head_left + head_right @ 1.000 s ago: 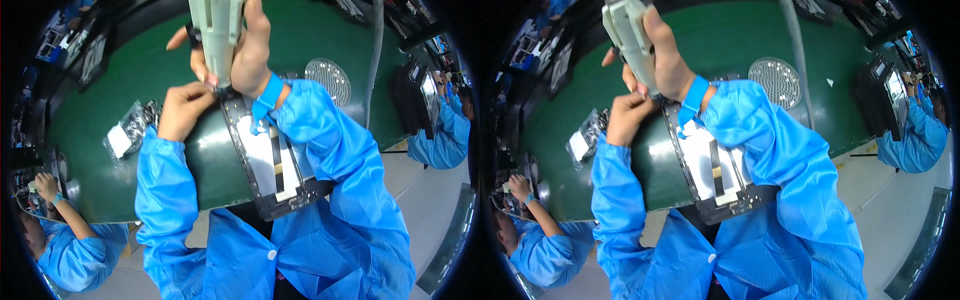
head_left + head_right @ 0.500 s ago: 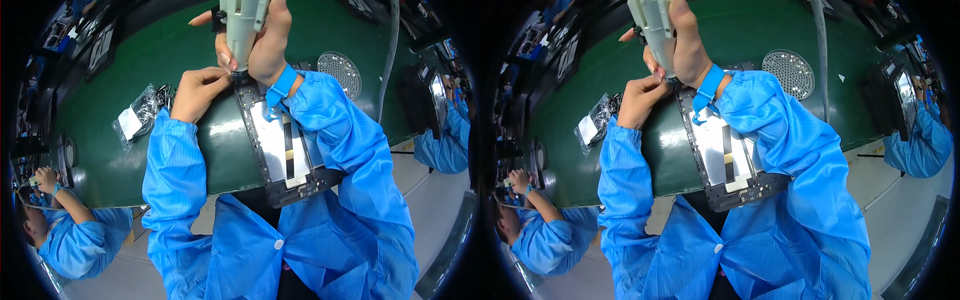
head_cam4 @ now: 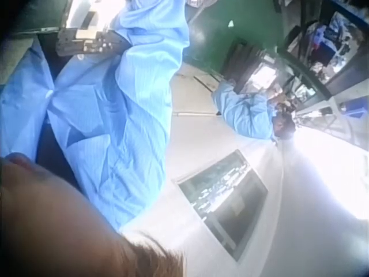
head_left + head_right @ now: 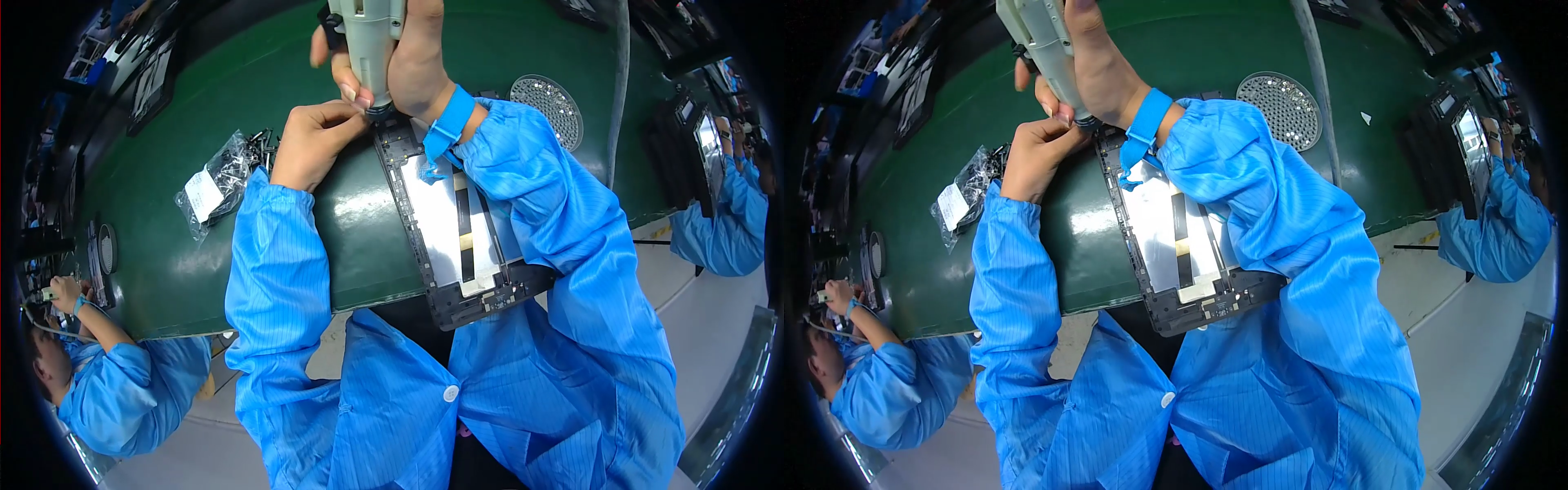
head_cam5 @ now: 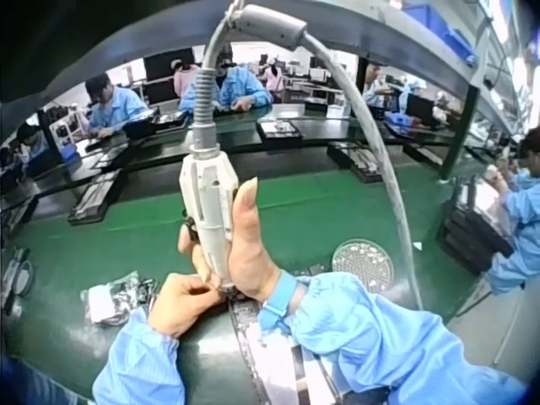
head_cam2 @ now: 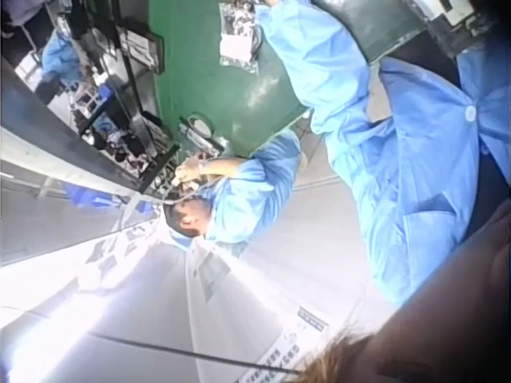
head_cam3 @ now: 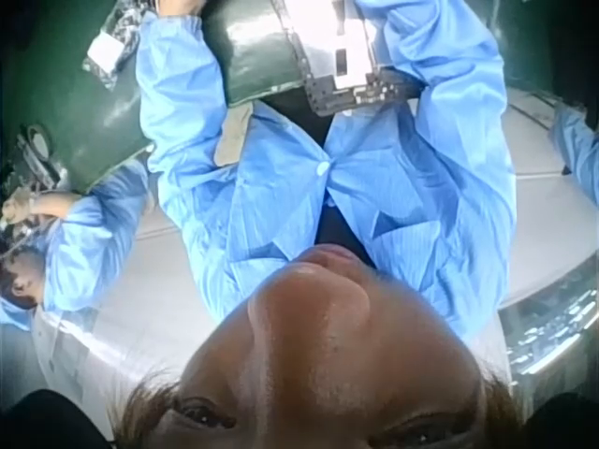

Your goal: The person assembles electronic tablets on a factory line by fastening internal electronic components with an electric screwdriver.

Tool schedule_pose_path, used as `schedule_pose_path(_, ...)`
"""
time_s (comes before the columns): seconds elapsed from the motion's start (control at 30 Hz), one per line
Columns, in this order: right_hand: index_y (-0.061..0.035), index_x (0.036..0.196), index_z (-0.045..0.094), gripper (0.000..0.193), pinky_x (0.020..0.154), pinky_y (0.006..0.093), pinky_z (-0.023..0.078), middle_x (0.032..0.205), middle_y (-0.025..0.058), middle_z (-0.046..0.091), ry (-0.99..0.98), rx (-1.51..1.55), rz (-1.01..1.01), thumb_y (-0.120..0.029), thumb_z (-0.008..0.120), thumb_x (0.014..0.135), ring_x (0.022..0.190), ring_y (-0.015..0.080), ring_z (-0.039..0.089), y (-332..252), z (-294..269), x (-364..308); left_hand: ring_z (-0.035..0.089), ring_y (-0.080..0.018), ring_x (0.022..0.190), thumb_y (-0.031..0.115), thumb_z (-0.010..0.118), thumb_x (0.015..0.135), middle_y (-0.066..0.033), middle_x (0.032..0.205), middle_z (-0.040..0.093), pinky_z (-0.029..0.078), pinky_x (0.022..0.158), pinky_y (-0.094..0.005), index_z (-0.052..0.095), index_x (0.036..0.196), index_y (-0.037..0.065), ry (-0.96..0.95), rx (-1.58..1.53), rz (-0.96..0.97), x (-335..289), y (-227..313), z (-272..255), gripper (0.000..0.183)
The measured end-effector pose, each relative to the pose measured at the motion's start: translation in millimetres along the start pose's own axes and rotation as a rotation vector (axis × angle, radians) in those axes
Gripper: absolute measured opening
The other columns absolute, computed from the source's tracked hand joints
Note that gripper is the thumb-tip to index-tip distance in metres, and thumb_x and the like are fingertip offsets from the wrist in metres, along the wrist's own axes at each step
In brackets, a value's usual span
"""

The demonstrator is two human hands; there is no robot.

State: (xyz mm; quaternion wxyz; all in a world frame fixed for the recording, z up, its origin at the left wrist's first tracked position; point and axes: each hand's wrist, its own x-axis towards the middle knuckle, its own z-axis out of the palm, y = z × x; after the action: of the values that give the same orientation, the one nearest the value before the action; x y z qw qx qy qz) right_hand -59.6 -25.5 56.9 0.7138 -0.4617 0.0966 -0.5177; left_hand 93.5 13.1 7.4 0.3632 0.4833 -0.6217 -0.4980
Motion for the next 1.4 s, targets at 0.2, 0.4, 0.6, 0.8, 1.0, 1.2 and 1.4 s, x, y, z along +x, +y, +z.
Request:
schedule_pose_path(0.2, 0.0034, 0.120, 0.058, 0.105, 0.032, 0.0212, 0.042, 0.089, 0.0183, 0.068, -0.029, -0.123, -0.006, -0.090, 0.032, 0.080, 0.039, 0.0105, 0.054, -11, 11, 2, 0.057, -0.0088, 0.076, 0.009, 0.069, 0.085, -0.0031, 0.080, 0.068, 0.047, 0.071, -0.0241, 0.072, 0.092, -0.007, -0.001, 0.045, -0.023, 0, 6, 1, 0.018)
schedule_pose_path(0.4, -0.0007, 0.113, 0.065, 0.070, 0.037, 0.0197, 0.036, 0.067, 0.0049, 0.062, -0.093, -0.255, 0.029, -0.067, 0.056, 0.090, 0.041, 0.0069, 0.050, -7, 2, 1, 0.057, -0.0090, 0.075, 0.010, 0.070, 0.084, -0.0031, 0.079, 0.068, 0.046, 0.071, -0.0241, 0.073, 0.093, -0.006, 0.006, 0.004, 0.035, 0, -1, 0, 0.018)
schedule_pose_path(0.6, -0.0019, 0.090, 0.068, 0.018, 0.039, 0.0229, 0.035, 0.057, -0.0018, 0.056, 0.049, -0.406, -0.044, -0.019, 0.071, 0.091, 0.044, 0.0052, 0.049, -7, 13, 5, 0.057, -0.0087, 0.073, 0.012, 0.071, 0.085, -0.0027, 0.077, 0.067, 0.045, 0.068, -0.0241, 0.073, 0.093, -0.007, 0.012, 0.009, 0.009, 4, -8, -3, 0.021)
schedule_pose_path(0.8, -0.0022, 0.073, 0.064, 0.024, 0.038, 0.0253, 0.034, 0.053, 0.0002, 0.054, 0.083, -0.485, -0.058, -0.018, 0.070, 0.091, 0.041, 0.0074, 0.048, -15, 14, 0, 0.057, -0.0082, 0.074, 0.013, 0.070, 0.085, -0.0021, 0.077, 0.067, 0.046, 0.070, -0.0232, 0.073, 0.093, -0.007, 0.014, 0.001, 0.012, 6, -6, 2, 0.021)
schedule_pose_path(1.0, -0.0038, 0.065, 0.060, 0.031, 0.037, 0.0262, 0.034, 0.051, 0.0003, 0.053, 0.104, -0.510, -0.055, -0.019, 0.069, 0.091, 0.040, 0.0079, 0.048, -9, 14, -3, 0.059, -0.0085, 0.077, 0.011, 0.070, 0.086, -0.0028, 0.081, 0.068, 0.047, 0.073, -0.0230, 0.073, 0.094, -0.007, 0.026, -0.006, 0.023, 1, -9, 2, 0.020)
schedule_pose_path(1.2, -0.0041, 0.064, 0.059, 0.032, 0.037, 0.0261, 0.034, 0.051, 0.0004, 0.053, 0.104, -0.523, -0.093, -0.019, 0.068, 0.091, 0.040, 0.0080, 0.048, -4, 8, 0, 0.063, -0.0100, 0.082, 0.011, 0.069, 0.089, -0.0062, 0.089, 0.071, 0.050, 0.079, -0.0231, 0.072, 0.100, -0.009, -0.003, 0.037, 0.018, 1, -4, 1, 0.023)
schedule_pose_path(1.4, -0.0034, 0.065, 0.060, 0.033, 0.037, 0.0253, 0.035, 0.051, 0.0003, 0.053, 0.153, -0.506, -0.047, -0.021, 0.069, 0.091, 0.041, 0.0079, 0.049, -12, 11, -3, 0.063, -0.0097, 0.083, 0.011, 0.069, 0.089, -0.0062, 0.089, 0.071, 0.050, 0.078, -0.0230, 0.071, 0.100, -0.009, 0.026, 0.092, 0.045, 1, 2, 3, 0.023)
